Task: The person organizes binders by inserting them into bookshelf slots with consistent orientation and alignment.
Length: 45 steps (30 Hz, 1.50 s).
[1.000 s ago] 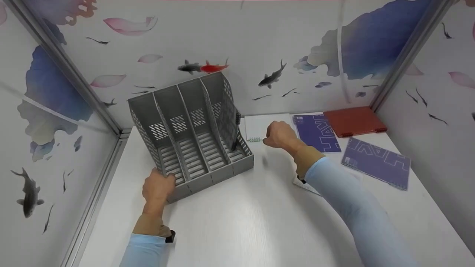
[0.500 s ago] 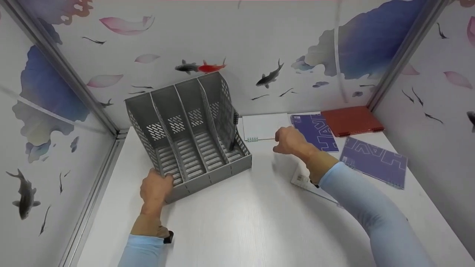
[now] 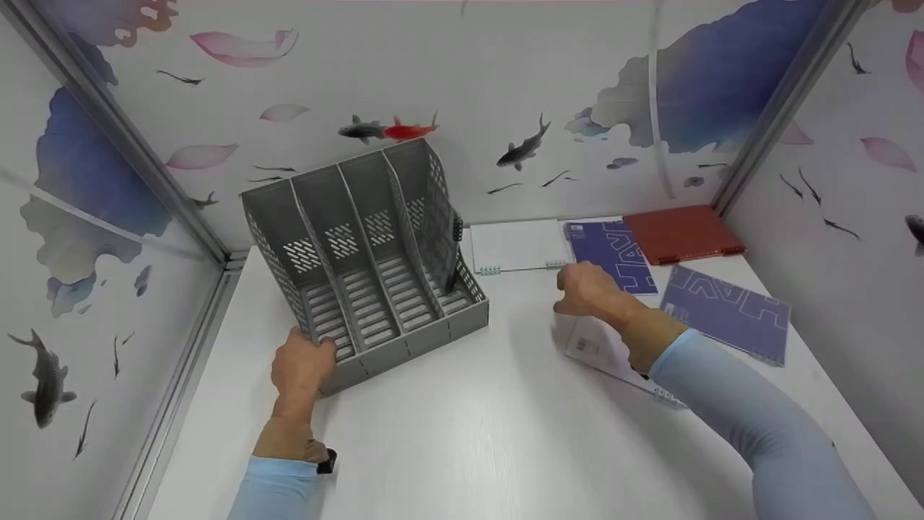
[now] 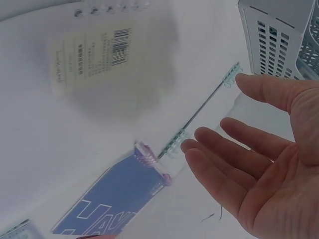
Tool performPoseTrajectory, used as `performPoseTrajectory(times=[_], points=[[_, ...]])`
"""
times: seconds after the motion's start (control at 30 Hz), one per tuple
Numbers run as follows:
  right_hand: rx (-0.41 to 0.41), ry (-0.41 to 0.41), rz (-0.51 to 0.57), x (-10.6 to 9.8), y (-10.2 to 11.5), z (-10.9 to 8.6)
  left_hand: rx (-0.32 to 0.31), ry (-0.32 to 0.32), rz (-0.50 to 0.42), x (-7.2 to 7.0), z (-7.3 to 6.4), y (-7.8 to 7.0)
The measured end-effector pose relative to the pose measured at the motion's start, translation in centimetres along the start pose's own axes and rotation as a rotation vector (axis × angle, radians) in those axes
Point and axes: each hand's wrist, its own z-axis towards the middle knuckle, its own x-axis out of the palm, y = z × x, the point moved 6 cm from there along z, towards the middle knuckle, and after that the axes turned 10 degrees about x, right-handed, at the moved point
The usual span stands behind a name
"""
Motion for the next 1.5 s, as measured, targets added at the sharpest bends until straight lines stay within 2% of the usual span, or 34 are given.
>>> performPoseTrajectory(times=[0.27, 0.5, 0.6, 0.87, 1.1, 1.27, 1.5], points=[[0.051, 0.051, -0.006, 0.6, -2.3, -0.1, -0.019, 0.015, 0.006, -0.2, 0.1, 0.1], [0.152, 0.16, -0.006, 2.5, -3.8, -0.5, -0.018, 0.026, 0.011, 0.1, 0.0, 0.0], [0.17, 0.173, -0.001, 3.1, -3.9, -0.6, -0.012, 0.02, 0.011, 0.0, 0.0, -0.2], [0.178, 0.17, 0.008, 4.5, -3.2, -1.1, -0.013, 0.028, 0.02, -0.1, -0.2, -0.1], [0.074, 0.071, -0.083, 5.0, -2.0, -1.4, 0.007, 0.016, 0.006, -0.1, -0.2, -0.1], [0.111, 0.112, -0.043, 5.6, -1.4, -1.6, 0.009, 0.011, 0.006, -0.1, -0.2, -0.2], [0.081, 0.089, -0.109, 5.7, -0.4, -1.8, 0.01, 0.007, 0.005, -0.2, -0.1, -0.4]])
